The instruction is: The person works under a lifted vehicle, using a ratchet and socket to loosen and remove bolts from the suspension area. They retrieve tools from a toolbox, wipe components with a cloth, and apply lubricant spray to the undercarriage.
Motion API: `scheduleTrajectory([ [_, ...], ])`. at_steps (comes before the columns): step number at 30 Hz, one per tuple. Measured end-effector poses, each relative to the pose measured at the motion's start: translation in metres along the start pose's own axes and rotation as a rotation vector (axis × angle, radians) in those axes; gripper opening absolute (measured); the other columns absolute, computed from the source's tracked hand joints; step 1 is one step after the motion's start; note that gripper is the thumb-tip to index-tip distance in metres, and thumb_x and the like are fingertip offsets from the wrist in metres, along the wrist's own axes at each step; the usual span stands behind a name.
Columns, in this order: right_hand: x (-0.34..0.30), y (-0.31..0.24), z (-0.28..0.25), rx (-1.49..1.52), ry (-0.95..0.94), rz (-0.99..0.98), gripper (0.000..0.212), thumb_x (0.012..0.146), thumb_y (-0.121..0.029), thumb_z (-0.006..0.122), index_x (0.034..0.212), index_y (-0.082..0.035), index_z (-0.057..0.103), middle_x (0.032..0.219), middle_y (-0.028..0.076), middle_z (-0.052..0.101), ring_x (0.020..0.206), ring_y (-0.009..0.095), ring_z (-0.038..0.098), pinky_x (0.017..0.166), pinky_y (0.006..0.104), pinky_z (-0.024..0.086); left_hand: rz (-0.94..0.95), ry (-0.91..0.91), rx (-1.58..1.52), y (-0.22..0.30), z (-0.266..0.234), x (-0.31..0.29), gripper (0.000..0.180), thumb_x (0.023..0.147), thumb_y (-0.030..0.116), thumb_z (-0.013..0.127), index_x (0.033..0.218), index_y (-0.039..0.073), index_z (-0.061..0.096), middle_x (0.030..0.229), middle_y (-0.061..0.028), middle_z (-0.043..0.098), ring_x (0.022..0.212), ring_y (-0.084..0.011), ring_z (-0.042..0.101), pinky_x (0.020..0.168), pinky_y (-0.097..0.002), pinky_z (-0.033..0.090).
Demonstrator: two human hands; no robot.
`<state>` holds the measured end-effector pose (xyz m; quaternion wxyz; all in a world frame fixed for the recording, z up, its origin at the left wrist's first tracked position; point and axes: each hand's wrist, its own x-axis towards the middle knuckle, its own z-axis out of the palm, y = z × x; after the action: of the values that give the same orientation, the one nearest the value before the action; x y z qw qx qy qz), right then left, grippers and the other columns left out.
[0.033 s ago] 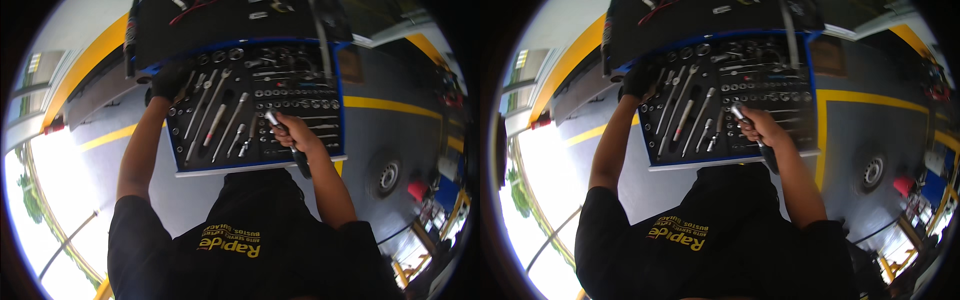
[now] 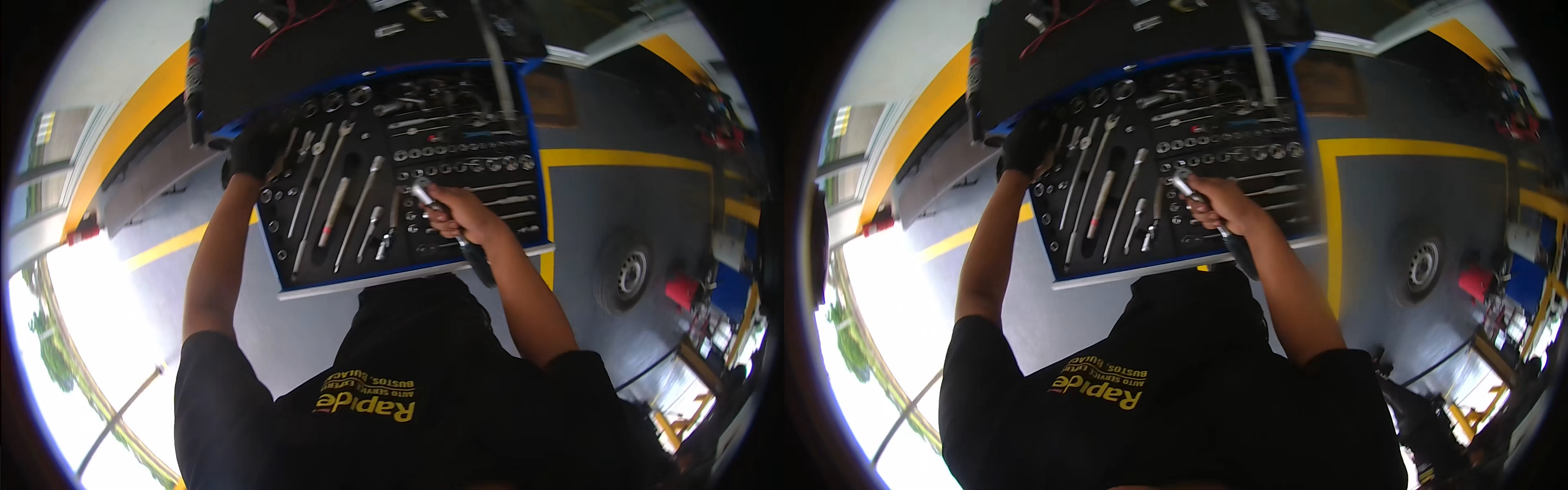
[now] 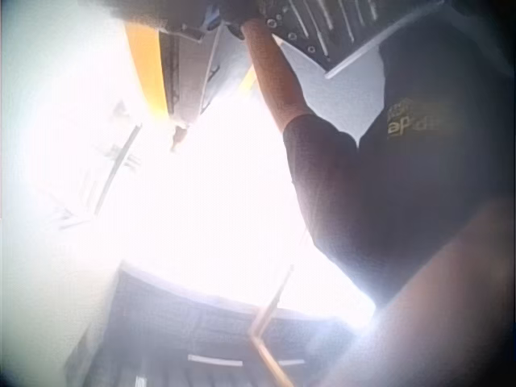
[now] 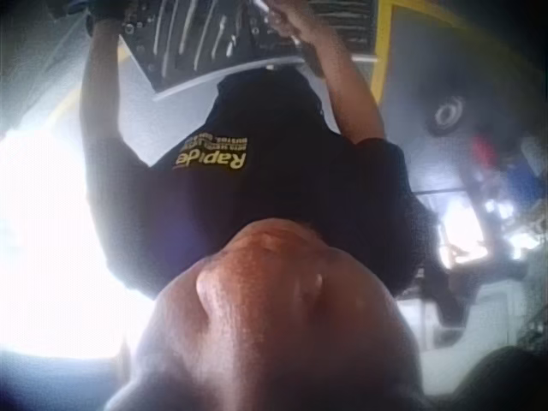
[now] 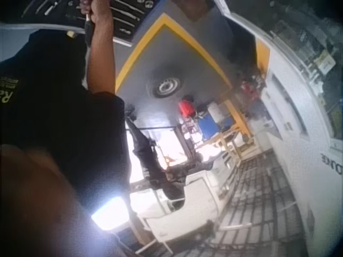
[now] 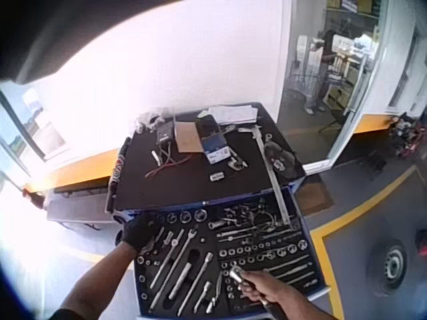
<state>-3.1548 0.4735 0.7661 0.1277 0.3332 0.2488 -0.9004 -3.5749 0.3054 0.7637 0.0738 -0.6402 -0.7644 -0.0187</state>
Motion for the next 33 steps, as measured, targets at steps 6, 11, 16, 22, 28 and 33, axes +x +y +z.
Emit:
scheduleTrajectory([
  [6, 0.009, 0.009, -0.007, -0.020, -0.090, -0.124, 0.040, 0.111, -0.040, 0.047, 0.100, -0.003, 0.058, 0.063, -0.004, 0.040, 0.049, 0.006, 0.034, 0.042, 0.0244, 0.027, 0.175, -0.231, 0.476, -0.021, 0.039, 0.011, 0.040, 0.098, 0.012, 0.050, 0.137, 0.014, 0.060, 0.111, -0.0096, 0.072, 0.107, -0.0266, 0.069, 0.103, -0.0456, 0.050],
  [11, 0.021, 0.018, -0.009, -0.116, 0.004, -0.166, 0.042, 0.109, -0.043, 0.051, 0.095, -0.005, 0.060, 0.063, -0.004, 0.041, 0.048, 0.006, 0.034, 0.041, 0.0248, 0.027, 0.196, -0.457, 0.756, -0.028, 0.045, 0.016, 0.047, 0.100, 0.015, 0.047, 0.147, 0.017, 0.052, 0.132, -0.0073, 0.063, 0.118, -0.0235, 0.062, 0.106, -0.0484, 0.043],
  [16, 0.020, 0.018, -0.001, -0.205, 0.006, -0.213, 0.031, 0.104, -0.038, 0.052, 0.085, -0.014, 0.057, 0.060, -0.005, 0.040, 0.045, 0.006, 0.034, 0.040, 0.0268, 0.029, 0.070, -0.310, 0.579, 0.008, -0.009, 0.001, 0.061, 0.106, 0.037, 0.041, 0.161, 0.011, 0.037, 0.160, -0.0090, 0.047, 0.146, -0.0239, 0.043, 0.126, -0.0500, 0.020],
  [22, -0.046, 0.026, 0.054, -0.223, 0.301, -0.452, 0.041, 0.106, -0.043, 0.046, 0.087, -0.009, 0.059, 0.058, -0.006, 0.041, 0.043, 0.007, 0.034, 0.041, 0.0274, 0.029, 0.216, -0.276, -0.449, 0.123, -0.054, 0.017, 0.046, 0.106, 0.032, 0.045, 0.145, 0.007, 0.047, 0.137, -0.0084, 0.055, 0.125, -0.0218, 0.052, 0.108, -0.0441, 0.033],
  [28, -0.159, 0.094, 0.092, -0.182, 0.293, -0.866, 0.041, 0.105, -0.043, 0.046, 0.085, -0.010, 0.059, 0.056, -0.006, 0.038, 0.044, 0.009, 0.032, 0.043, 0.0300, 0.028, 0.600, -0.406, -1.047, 0.238, -0.109, 0.011, 0.034, 0.106, 0.027, 0.050, 0.129, 0.003, 0.058, 0.114, -0.0078, 0.063, 0.103, -0.0197, 0.061, 0.090, -0.0382, 0.047],
  [33, -0.212, 0.185, 0.109, -0.144, 0.720, -1.216, 0.036, 0.109, -0.036, 0.044, 0.092, -0.007, 0.057, 0.074, -0.002, 0.043, 0.067, 0.011, 0.039, 0.062, 0.0290, 0.037, 0.602, -0.639, -1.486, 0.334, -0.137, -0.014, 0.026, 0.108, 0.023, 0.050, 0.118, 0.003, 0.063, 0.096, -0.0043, 0.062, 0.084, -0.0141, 0.061, 0.072, -0.0300, 0.051],
])
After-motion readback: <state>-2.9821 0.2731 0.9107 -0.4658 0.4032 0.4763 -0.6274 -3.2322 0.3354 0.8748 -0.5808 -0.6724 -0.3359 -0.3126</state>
